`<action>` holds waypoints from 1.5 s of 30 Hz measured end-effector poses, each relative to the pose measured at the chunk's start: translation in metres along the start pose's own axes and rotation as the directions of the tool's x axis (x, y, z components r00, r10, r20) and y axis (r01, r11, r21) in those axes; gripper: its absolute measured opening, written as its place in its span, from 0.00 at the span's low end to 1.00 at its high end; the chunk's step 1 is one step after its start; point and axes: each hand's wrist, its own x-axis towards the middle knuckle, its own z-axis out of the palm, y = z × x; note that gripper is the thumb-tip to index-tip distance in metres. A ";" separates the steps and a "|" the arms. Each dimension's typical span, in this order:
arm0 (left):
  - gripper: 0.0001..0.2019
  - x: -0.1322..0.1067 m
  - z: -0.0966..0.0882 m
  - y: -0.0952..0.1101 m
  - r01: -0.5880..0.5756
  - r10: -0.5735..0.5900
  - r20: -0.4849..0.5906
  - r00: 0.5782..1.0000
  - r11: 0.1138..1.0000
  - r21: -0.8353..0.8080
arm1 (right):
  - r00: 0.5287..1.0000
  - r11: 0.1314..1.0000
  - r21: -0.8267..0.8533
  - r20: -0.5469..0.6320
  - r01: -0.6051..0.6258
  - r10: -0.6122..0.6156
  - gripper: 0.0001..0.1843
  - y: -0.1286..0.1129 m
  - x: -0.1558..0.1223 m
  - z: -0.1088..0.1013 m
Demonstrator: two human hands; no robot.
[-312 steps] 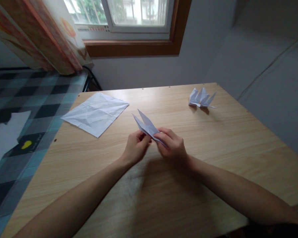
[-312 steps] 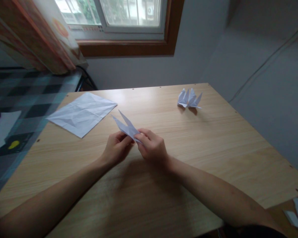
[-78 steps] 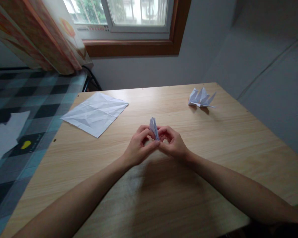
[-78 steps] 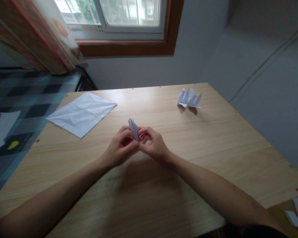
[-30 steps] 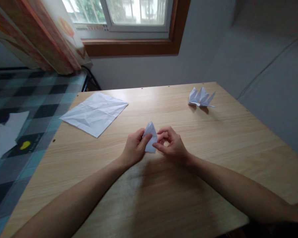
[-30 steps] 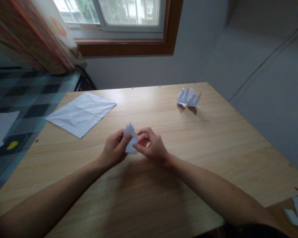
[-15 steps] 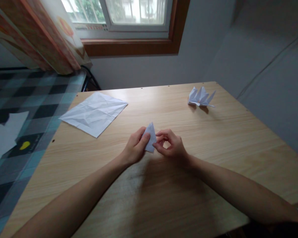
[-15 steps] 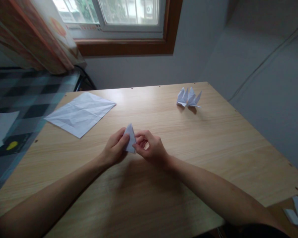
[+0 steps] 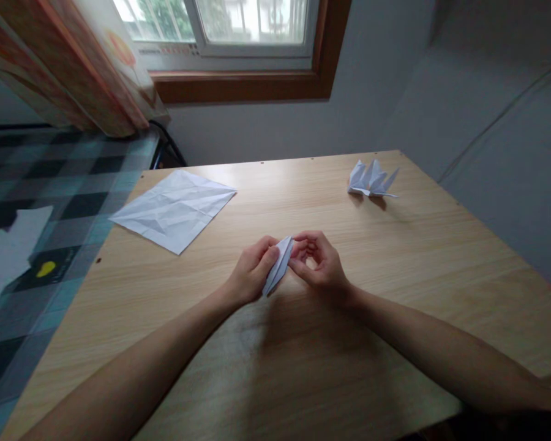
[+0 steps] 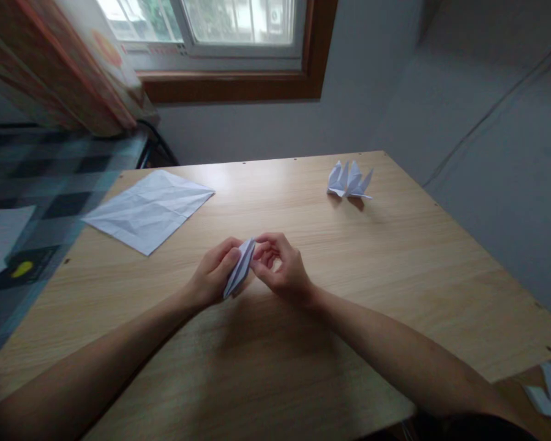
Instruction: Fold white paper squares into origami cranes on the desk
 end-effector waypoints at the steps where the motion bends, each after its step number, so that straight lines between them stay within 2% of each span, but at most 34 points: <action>1: 0.19 0.000 -0.001 0.000 -0.008 0.008 0.017 1.000 1.000 0.010 | 1.000 1.000 0.010 -0.008 0.004 -0.004 0.18 0.001 0.000 0.000; 5: 0.16 0.001 -0.001 0.002 -0.042 0.040 0.038 0.998 0.998 0.050 | 0.999 1.000 0.016 -0.033 0.011 -0.010 0.14 0.001 0.001 -0.001; 11: 0.14 0.003 0.000 0.003 -0.062 0.061 0.012 0.998 0.992 0.106 | 1.000 0.998 -0.067 -0.020 0.022 -0.023 0.07 -0.001 0.002 -0.004; 17: 0.14 0.003 -0.001 0.001 -0.045 0.046 -0.026 0.999 0.999 0.031 | 0.998 0.988 -0.141 -0.022 0.059 -0.062 0.05 -0.003 0.003 -0.003; 23: 0.14 0.002 -0.003 0.003 -0.018 0.016 0.071 0.997 0.999 0.031 | 1.000 0.995 -0.104 -0.018 0.012 -0.014 0.06 0.000 0.001 -0.003; 31: 0.12 0.002 -0.002 0.003 -0.031 0.031 -0.001 1.000 0.998 0.053 | 0.998 0.998 -0.026 0.028 -0.048 0.049 0.05 0.005 0.001 -0.004; 37: 0.11 0.001 -0.001 0.005 -0.042 0.044 -0.021 0.999 0.996 0.077 | 0.979 0.974 0.106 0.047 -0.202 0.198 0.06 0.006 0.002 -0.004; 40: 0.10 0.001 -0.001 0.005 -0.032 0.034 -0.024 0.999 0.997 0.069 | 0.966 0.968 0.034 0.072 -0.250 0.247 0.08 0.005 0.003 -0.004; 45: 0.09 0.001 0.002 0.003 -0.023 0.023 -0.008 1.000 0.999 -0.036 | 0.970 0.975 -0.072 0.113 -0.208 0.215 0.07 0.001 0.006 -0.004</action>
